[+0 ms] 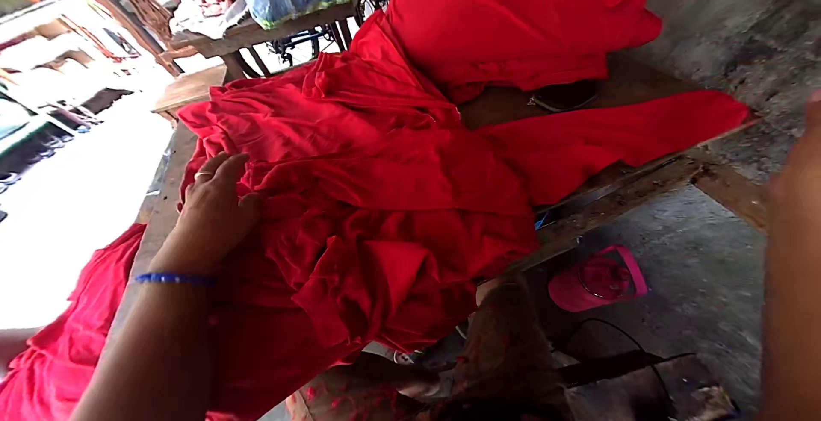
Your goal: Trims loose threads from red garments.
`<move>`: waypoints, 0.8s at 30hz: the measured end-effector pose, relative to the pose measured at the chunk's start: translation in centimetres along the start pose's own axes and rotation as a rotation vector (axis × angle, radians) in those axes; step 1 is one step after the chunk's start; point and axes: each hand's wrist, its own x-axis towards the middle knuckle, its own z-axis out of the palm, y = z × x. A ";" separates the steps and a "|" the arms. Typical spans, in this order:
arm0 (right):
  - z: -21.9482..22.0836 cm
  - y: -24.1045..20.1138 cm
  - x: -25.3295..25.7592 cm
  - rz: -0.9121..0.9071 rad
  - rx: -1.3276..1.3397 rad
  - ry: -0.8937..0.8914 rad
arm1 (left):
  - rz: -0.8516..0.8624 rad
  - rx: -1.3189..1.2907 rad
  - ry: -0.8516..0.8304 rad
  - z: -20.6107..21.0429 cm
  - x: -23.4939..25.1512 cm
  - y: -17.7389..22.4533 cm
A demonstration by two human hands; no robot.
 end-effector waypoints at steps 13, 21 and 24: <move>1.6 -8.0 -24.0 -0.070 0.240 -0.257 | -0.001 -0.275 0.191 -5.1 2.9 -2.0; 2.3 -13.3 -24.9 -0.268 0.388 -0.310 | 0.521 -0.184 0.524 -6.6 -10.8 7.0; 3.1 -15.8 -26.8 -0.289 0.511 -0.473 | 0.491 -0.291 0.424 0.0 -17.3 9.3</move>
